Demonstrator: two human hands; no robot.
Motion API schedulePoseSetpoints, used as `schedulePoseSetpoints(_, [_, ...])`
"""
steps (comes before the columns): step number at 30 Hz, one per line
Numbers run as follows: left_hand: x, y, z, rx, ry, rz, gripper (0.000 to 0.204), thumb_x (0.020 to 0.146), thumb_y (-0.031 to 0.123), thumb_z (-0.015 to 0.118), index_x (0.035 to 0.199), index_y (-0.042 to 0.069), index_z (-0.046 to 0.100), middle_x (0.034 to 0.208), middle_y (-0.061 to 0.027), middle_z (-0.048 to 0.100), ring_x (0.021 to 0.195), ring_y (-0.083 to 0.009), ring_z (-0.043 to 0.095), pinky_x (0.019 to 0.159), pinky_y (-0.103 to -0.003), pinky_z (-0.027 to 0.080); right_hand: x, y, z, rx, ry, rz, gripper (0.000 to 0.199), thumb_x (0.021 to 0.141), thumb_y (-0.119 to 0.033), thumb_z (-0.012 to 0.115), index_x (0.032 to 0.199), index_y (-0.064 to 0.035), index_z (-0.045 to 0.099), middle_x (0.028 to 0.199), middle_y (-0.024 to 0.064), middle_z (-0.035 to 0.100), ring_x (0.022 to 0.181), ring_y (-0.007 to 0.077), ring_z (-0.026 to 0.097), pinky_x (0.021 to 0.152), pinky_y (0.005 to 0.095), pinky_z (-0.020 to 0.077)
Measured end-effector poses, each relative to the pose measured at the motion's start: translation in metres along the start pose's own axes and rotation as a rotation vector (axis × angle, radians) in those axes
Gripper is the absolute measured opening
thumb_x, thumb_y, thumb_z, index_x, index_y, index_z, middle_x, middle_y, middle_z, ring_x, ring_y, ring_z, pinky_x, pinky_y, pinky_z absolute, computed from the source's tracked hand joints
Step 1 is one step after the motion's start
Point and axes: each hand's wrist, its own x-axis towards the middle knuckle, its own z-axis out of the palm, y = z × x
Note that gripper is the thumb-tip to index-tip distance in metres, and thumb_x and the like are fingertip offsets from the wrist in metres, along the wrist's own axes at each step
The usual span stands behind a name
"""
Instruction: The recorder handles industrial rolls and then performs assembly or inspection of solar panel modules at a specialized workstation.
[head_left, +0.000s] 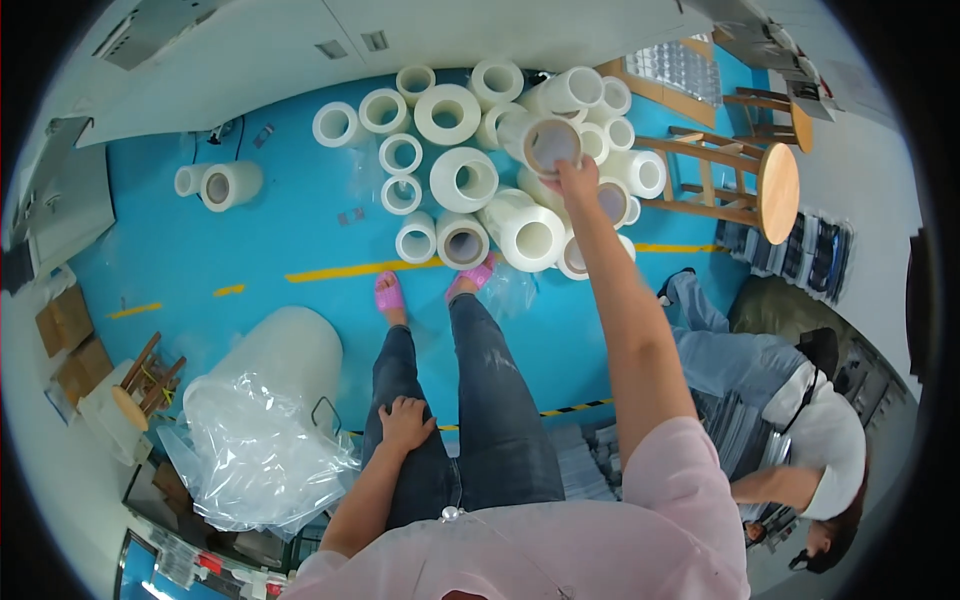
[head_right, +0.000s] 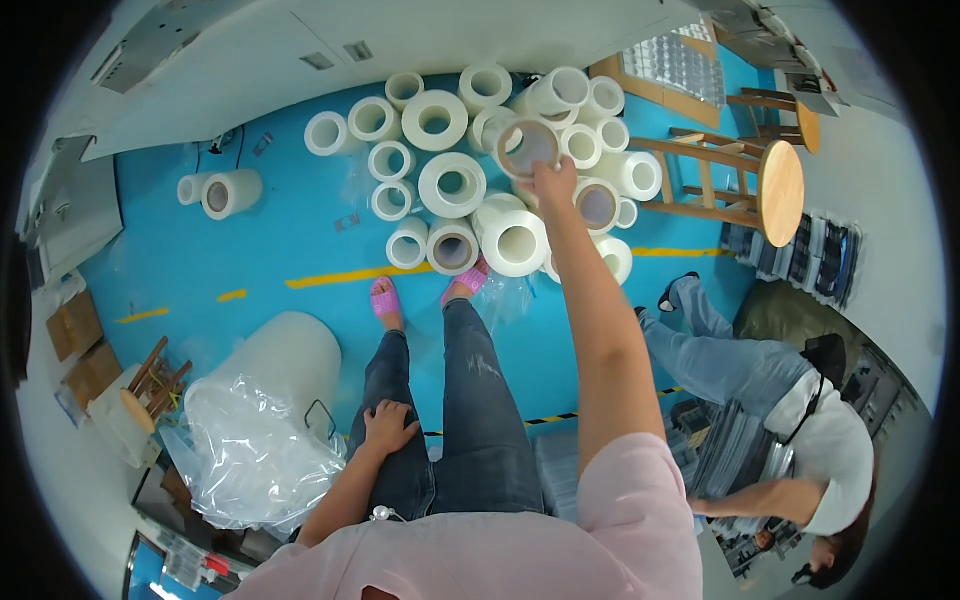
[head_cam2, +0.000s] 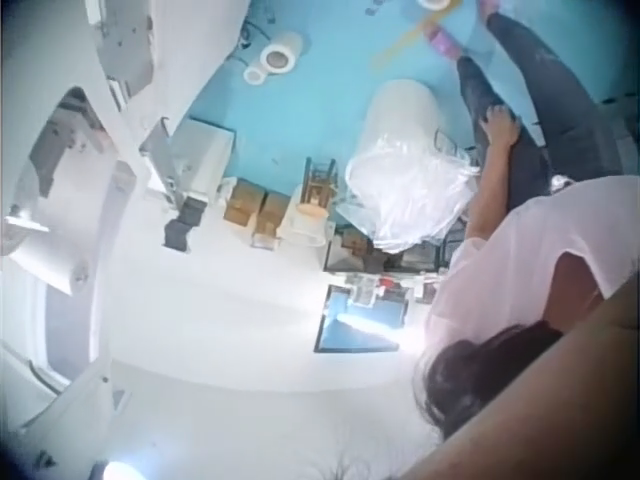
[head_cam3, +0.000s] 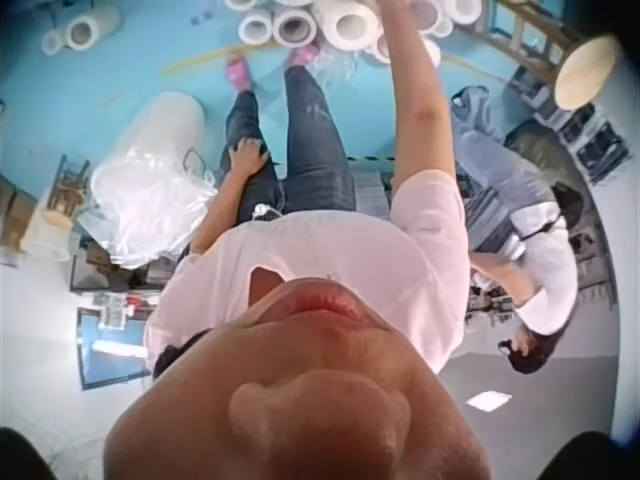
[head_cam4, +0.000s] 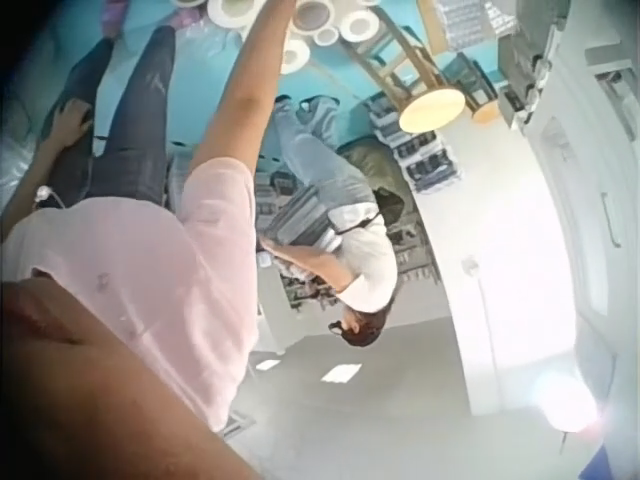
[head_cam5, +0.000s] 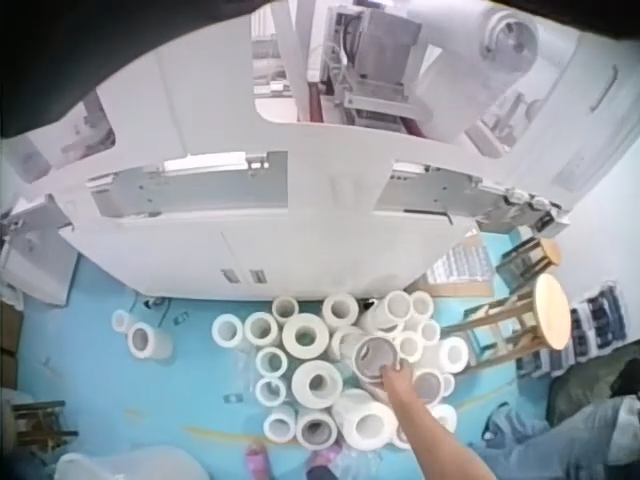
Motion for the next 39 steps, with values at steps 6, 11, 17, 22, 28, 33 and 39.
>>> schedulePoseSetpoints(6, [0.005,0.012,0.023,-0.052,0.109,0.005,0.043,0.084,0.040,0.065,0.117,0.013,0.062,0.126,-0.0053,0.059,0.129,-0.0262,0.044,0.101,-0.069,0.028,0.105,0.048,0.048,-0.008,0.027,0.068,0.032,0.083,-0.003,0.058,0.107,0.0176,0.050,0.104,0.0279,0.059,0.076,0.0409,0.069,0.059,0.0443,0.0636])
schedulePoseSetpoints(11, [-0.001,0.012,0.028,-0.080,0.171,-0.020,0.041,0.083,0.040,0.065,0.116,0.015,0.062,0.122,-0.0040,0.061,0.129,-0.0247,0.045,0.103,-0.063,0.028,0.128,0.055,0.054,0.116,-0.082,0.217,0.042,0.088,-0.006,0.060,0.122,0.0127,0.045,0.118,0.0245,0.056,0.094,0.0373,0.063,0.077,0.0455,0.0616])
schedulePoseSetpoints(17, [-0.006,0.001,0.028,-0.101,0.153,-0.047,0.041,0.083,0.039,0.065,0.116,0.015,0.062,0.123,-0.0036,0.061,0.129,-0.0245,0.045,0.105,-0.062,0.026,0.028,0.055,0.015,-0.134,-0.184,-0.035,0.046,0.090,-0.010,0.061,0.130,0.0069,0.045,0.118,0.0160,0.058,0.099,0.0278,0.062,0.088,0.0347,0.0536])
schedulePoseSetpoints(22, [-0.009,-0.006,0.008,-0.040,0.053,0.015,0.041,0.084,0.039,0.065,0.117,0.014,0.062,0.127,-0.0025,0.058,0.133,-0.0234,0.041,0.107,-0.063,0.023,-0.142,0.099,-0.041,-0.522,-0.339,-0.575,0.048,0.090,-0.004,0.054,0.136,-0.0033,0.042,0.105,0.0097,0.062,0.088,0.0126,0.060,0.073,0.0270,0.0484])
schedulePoseSetpoints(28, [0.001,-0.035,-0.027,0.108,0.027,0.163,0.039,0.087,0.041,0.062,0.116,0.015,0.063,0.132,-0.0018,0.056,0.137,-0.0225,0.036,0.108,-0.065,0.020,-0.337,0.199,-0.104,-0.926,-0.560,-0.111,0.052,0.085,-0.020,0.062,0.129,0.0040,0.046,0.117,0.0246,0.058,0.107,0.0423,0.057,0.093,0.0480,0.0453])
schedulePoseSetpoints(33, [0.020,-0.058,-0.043,0.272,-0.121,0.259,0.044,0.087,0.047,0.058,0.121,0.019,0.062,0.138,-0.0020,0.052,0.138,-0.0238,0.035,0.107,-0.066,0.024,-0.417,0.184,-0.102,-0.654,-0.260,0.108,0.049,0.091,-0.035,0.056,0.127,-0.0025,0.055,0.126,0.0235,0.058,0.115,0.0406,0.055,0.099,0.0443,0.0440])
schedulePoseSetpoints(39, [0.072,-0.086,-0.023,0.687,-0.336,0.481,0.047,0.087,0.051,0.054,0.116,0.016,0.068,0.130,-0.0163,0.058,0.126,-0.0365,0.049,0.104,-0.057,0.037,-0.470,0.206,-0.108,-0.515,-0.022,0.061,0.052,0.088,-0.040,0.052,0.122,-0.0018,0.059,0.121,0.0228,0.061,0.111,0.0388,0.059,0.095,0.0466,0.0463])
